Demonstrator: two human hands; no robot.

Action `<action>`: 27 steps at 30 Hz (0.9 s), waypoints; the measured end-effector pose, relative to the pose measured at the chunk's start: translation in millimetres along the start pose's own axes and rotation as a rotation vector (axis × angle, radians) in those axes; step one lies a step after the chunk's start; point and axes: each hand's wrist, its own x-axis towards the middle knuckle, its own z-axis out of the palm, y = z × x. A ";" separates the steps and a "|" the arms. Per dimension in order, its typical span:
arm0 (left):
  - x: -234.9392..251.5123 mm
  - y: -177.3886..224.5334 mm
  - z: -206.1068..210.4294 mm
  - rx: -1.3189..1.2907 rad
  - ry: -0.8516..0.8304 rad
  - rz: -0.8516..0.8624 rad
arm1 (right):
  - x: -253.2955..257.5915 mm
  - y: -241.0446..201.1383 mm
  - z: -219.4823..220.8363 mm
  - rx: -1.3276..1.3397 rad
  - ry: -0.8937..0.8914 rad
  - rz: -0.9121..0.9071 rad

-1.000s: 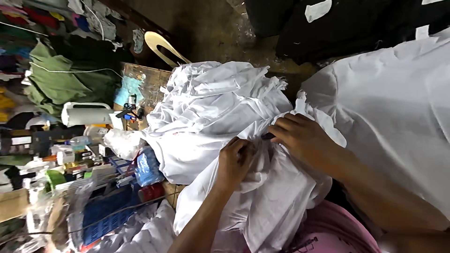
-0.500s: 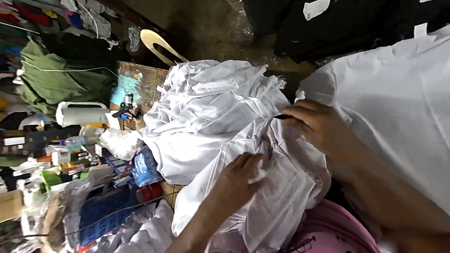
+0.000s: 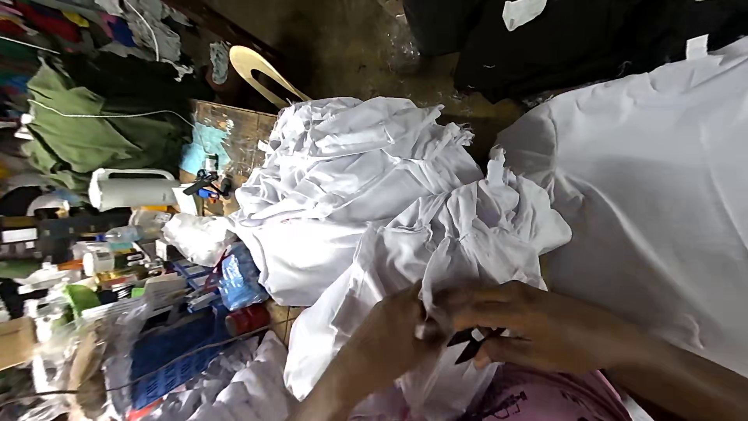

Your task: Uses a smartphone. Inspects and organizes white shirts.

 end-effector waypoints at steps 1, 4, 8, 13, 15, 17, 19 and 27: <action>-0.6 -8.6 0.9 0.027 0.087 -0.061 | -1.5 1.8 -1.2 -0.014 0.000 0.000; -5.0 -48.8 -20.6 0.173 0.381 -0.273 | -5.9 6.1 -10.3 -0.183 0.121 0.095; -4.1 -52.7 -30.2 0.263 0.665 -0.096 | -4.3 17.4 -25.5 -0.238 0.281 0.178; 58.4 -13.4 22.1 0.268 0.612 0.274 | 10.7 26.3 -30.3 -0.191 0.463 0.183; 81.7 -16.7 32.6 0.336 0.544 0.286 | 12.3 23.7 -33.8 -0.302 0.470 0.177; 90.3 -23.8 33.6 0.238 0.531 0.286 | 10.2 20.0 -38.4 -0.457 0.418 0.202; 86.7 -28.6 30.0 0.039 0.585 0.298 | 6.6 18.3 -44.1 -0.594 0.349 0.238; 65.7 -27.3 30.8 -0.082 0.697 0.314 | 29.6 21.7 -26.7 -0.928 0.198 0.146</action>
